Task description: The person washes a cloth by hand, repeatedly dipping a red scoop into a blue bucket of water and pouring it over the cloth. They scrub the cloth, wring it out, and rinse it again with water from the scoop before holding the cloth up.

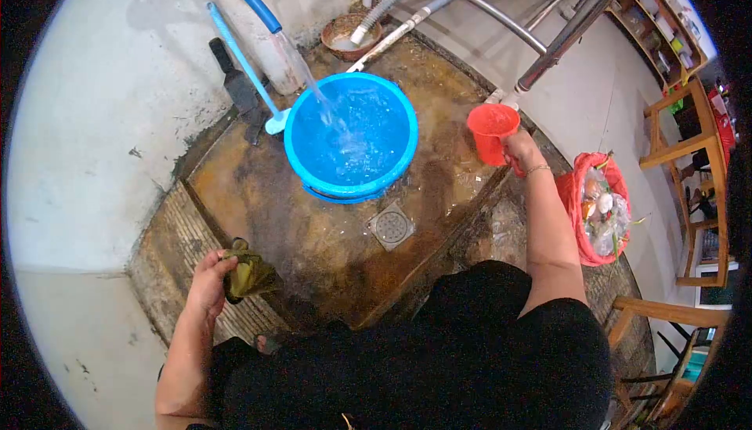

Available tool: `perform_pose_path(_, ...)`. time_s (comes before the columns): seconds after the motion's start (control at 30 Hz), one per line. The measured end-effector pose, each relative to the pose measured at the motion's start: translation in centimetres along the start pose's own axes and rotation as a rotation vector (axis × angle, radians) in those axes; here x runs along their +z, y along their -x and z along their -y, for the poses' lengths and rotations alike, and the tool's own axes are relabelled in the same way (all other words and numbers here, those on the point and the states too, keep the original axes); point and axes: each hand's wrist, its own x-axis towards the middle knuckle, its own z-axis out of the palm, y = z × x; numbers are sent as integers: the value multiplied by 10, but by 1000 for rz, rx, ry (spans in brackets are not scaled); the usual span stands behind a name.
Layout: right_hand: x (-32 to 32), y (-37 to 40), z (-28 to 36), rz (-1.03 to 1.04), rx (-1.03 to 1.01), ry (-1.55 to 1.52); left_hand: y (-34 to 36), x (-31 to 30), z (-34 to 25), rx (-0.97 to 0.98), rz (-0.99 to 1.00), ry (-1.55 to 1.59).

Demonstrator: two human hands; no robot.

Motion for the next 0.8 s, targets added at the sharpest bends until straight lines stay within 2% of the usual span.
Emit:
perform_pose_path(0.1, 8, -23, -7, -22, 20, 24, 2, 0, 2, 4, -11, -19)
perform_pose_path(0.23, 20, -33, 5, -229, -78, 336, 3, 1, 6, -5, -19, -25)
perform_pose_path(0.43, 34, -67, -19, -114, -143, 871, 2, 2, 6, -67, -52, -35)
perform_pose_path(0.5, 30, -55, -17, -96, -149, 901, 0, 0, 8, -63, -49, -35)
perform_pose_path(0.57, 24, -9, 13, -238, -43, 685, -1, -2, 9, -63, -46, -35)
perform_pose_path(0.6, 24, -6, 15, -239, -43, 686, -2, -3, 9, -47, -20, -34)
perform_pose_path(0.67, 25, -1, 20, -427, 13, 616, -1, -3, 7, -30, 7, -32)
perform_pose_path(0.8, 27, 14, 29, -361, -39, 736, 5, -2, 3, -7, 1, -111)
